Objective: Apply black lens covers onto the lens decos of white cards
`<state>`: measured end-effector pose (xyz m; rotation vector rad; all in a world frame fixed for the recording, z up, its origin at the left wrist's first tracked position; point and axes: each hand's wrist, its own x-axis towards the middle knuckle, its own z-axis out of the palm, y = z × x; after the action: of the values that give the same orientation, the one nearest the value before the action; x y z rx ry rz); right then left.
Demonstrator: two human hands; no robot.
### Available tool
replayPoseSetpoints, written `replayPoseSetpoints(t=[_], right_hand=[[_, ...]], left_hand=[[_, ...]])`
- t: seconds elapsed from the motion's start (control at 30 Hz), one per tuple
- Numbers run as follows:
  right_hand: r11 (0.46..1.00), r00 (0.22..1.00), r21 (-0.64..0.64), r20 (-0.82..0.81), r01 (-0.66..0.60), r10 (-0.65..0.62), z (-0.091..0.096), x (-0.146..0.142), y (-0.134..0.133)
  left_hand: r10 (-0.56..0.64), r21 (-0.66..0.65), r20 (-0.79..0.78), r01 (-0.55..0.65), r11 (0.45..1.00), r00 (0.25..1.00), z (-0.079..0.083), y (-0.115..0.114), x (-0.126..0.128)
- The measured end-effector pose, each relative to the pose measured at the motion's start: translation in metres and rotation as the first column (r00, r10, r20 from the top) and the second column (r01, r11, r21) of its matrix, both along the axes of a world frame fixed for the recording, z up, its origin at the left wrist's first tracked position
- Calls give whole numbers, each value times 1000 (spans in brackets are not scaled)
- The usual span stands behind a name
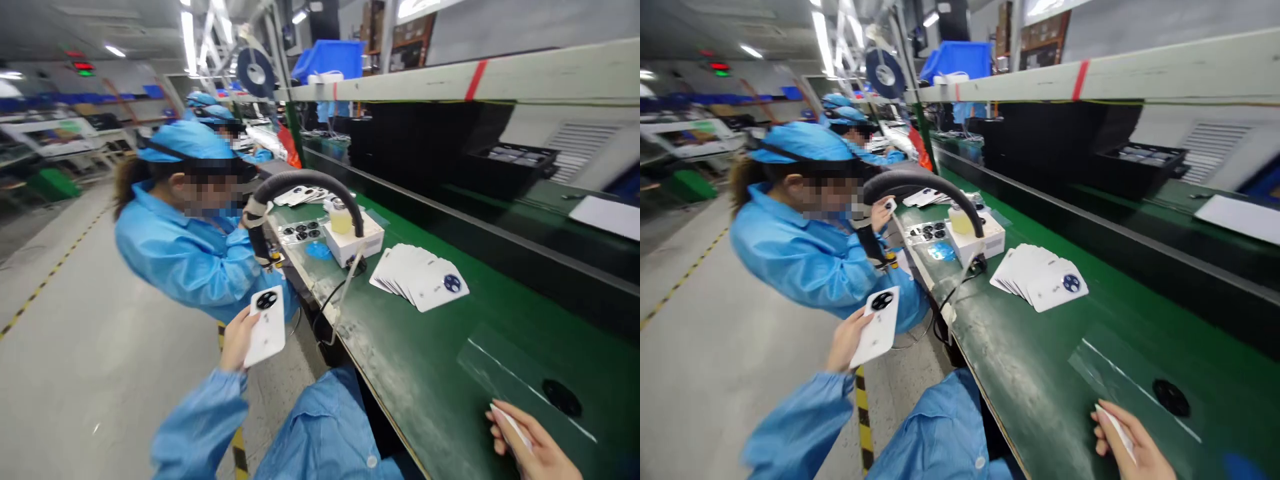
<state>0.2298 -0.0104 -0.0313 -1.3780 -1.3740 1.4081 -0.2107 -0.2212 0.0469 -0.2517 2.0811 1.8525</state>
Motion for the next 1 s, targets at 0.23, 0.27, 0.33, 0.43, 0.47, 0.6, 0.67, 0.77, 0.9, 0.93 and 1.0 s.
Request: replayPoseSetpoints(t=[0.23, 0.27, 0.33, 0.43, 0.47, 0.6, 0.67, 0.77, 0.9, 0.93, 1.0], right_hand=[[995, 995, 77, -74, 71, -65, 25, -21, -14], [994, 994, 65, -75, 86, -81, 25, -23, -15], [991, 990, 55, -76, 124, -119, 24, -23, -17], [981, 981, 58, -64, 186, -182, 26, -21, -21], [977, 978, 61, -53, 204, -201, 27, -21, -23], [973, 975, 62, 13, 223, -224, 35, -22, -30], [981, 982, 97, 66, 169, -176, 38, -25, -33], [981, 980, 194, 189, 28, -65, 39, -31, -35], [925, 934, 327, 349, -192, 71, 41, -45, -32], [905, 922, 353, 376, -239, 97, 41, -49, -30], [875, 899, 382, 420, -299, 123, 42, -57, -28]], left_hand=[[-497, 3, 23, 497, 868, 867, 1, 10, 122], [-619, 28, 33, 619, 785, 784, -2, 27, 139], [-828, 62, 25, 826, 560, 560, -15, 67, 172], [-970, 1, -48, 971, 240, 240, -39, 118, 209], [-982, -37, -84, 985, 171, 168, -45, 129, 216], [-963, -286, -266, 957, 43, -36, -52, 140, 222], [-936, -472, -326, 881, 40, -133, -48, 137, 217], [-901, -656, -335, 755, 13, -276, -42, 139, 203], [-792, -695, -322, 697, -175, -520, -42, 162, 181], [-757, -704, -325, 680, -207, -567, -43, 168, 177], [-706, -733, -332, 642, -223, -625, -45, 176, 172]])
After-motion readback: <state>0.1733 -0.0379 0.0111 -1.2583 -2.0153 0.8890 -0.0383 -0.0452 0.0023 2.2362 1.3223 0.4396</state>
